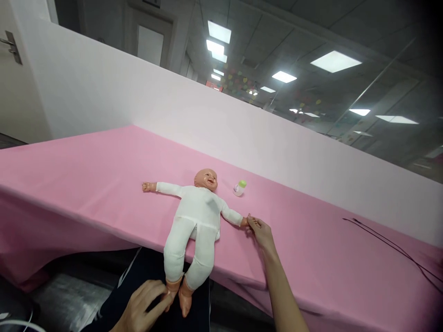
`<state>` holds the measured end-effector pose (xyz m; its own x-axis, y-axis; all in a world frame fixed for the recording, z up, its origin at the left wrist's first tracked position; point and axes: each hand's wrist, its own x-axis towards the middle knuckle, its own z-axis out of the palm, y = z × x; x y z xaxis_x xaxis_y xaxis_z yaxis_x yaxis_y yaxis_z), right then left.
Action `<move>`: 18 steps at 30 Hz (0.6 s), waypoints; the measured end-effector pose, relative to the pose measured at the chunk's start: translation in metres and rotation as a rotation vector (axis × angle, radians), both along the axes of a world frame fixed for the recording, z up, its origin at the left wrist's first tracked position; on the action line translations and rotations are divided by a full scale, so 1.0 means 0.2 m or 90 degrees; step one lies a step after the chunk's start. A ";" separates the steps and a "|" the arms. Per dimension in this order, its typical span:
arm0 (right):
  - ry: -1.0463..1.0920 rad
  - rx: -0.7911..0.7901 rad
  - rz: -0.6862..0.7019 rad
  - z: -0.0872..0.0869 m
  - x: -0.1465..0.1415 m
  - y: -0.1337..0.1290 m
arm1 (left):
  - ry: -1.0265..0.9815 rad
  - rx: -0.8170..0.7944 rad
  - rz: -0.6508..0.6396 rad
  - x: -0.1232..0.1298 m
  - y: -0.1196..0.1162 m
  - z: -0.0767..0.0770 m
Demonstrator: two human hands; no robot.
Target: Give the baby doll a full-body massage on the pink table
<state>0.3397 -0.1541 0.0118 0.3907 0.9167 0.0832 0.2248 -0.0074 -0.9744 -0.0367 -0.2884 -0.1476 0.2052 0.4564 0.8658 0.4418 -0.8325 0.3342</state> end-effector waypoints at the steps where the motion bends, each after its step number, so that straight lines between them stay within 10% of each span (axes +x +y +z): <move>1: 0.037 0.009 -0.016 0.00 0.00 0.00 | -0.022 -0.010 -0.021 0.00 -0.01 0.02; 7: 0.173 0.127 -0.075 0.12 -0.12 0.04 | -0.277 -0.166 0.008 -0.05 -0.04 0.35; 12: 0.032 0.164 0.034 0.27 -0.41 0.10 | -0.394 -0.402 0.008 -0.05 0.32 0.69; 18: -0.203 0.144 0.225 0.28 -0.72 0.08 | -0.497 -0.554 -0.162 0.06 0.71 0.76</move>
